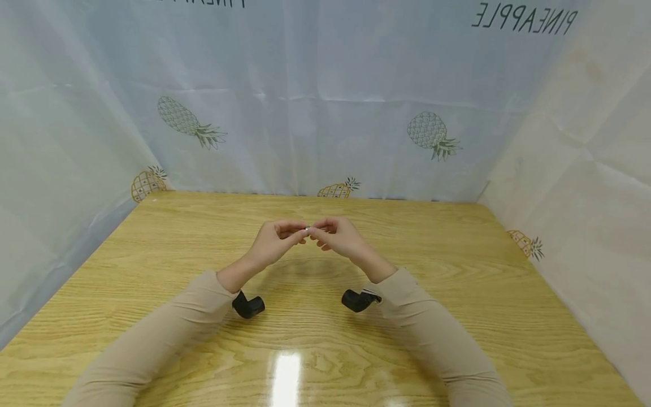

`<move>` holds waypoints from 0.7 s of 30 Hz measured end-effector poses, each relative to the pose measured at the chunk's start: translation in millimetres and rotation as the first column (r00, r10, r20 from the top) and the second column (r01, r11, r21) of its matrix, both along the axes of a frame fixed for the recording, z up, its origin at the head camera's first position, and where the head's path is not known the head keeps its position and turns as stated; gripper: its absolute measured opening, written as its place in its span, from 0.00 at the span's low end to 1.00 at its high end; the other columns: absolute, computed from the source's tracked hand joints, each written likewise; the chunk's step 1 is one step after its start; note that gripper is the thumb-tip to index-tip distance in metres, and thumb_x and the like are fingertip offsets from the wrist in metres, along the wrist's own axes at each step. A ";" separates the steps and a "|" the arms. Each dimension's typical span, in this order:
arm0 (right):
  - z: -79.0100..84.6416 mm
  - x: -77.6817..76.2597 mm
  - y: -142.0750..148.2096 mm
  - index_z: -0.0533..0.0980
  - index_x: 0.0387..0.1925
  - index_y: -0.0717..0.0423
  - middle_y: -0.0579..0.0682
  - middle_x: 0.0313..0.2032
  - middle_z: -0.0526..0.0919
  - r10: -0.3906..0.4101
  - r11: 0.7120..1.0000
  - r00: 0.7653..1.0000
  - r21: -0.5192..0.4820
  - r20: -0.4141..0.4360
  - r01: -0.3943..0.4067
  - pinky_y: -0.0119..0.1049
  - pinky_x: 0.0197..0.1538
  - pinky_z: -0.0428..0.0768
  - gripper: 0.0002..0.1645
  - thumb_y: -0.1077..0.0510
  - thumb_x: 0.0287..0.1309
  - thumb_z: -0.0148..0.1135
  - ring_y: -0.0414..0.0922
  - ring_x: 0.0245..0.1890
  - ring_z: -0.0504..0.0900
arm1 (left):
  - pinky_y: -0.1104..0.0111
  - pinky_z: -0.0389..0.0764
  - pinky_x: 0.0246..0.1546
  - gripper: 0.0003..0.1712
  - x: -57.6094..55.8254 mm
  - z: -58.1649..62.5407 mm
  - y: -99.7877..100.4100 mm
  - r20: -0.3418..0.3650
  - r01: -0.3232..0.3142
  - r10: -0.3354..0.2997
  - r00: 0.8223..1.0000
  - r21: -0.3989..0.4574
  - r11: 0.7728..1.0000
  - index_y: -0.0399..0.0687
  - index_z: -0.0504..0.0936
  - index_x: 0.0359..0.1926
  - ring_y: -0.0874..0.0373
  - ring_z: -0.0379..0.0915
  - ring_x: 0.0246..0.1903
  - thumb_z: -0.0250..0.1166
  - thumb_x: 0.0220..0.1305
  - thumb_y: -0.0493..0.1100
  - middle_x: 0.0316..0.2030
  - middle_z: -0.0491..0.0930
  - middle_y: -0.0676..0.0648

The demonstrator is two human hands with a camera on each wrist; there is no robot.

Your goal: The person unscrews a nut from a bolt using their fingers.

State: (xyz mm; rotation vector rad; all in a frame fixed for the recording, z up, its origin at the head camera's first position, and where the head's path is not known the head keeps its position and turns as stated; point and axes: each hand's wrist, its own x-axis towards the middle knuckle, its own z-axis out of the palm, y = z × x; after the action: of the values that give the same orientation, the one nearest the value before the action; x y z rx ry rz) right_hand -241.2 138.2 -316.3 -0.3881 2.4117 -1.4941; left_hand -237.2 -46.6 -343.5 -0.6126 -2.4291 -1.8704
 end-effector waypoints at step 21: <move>2.8 4.1 -2.3 0.72 0.52 0.57 0.57 0.51 0.76 -0.025 0.998 0.998 -0.064 -0.059 0.022 0.52 0.52 0.78 0.20 0.53 0.61 0.60 0.52 0.44 0.80 | 0.58 0.81 0.48 0.14 -1.2 -2.1 0.8 0.090 -0.050 0.045 0.995 0.055 0.997 0.42 0.82 0.47 0.56 0.82 0.38 0.62 0.63 0.43 0.42 0.84 0.39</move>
State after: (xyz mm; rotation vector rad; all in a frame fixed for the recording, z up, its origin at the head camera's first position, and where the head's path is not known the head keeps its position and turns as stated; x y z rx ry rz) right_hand -237.1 135.8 -313.5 -0.4249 2.4268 -1.5941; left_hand -238.4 -45.8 -345.5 -0.4747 -2.4102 -1.9817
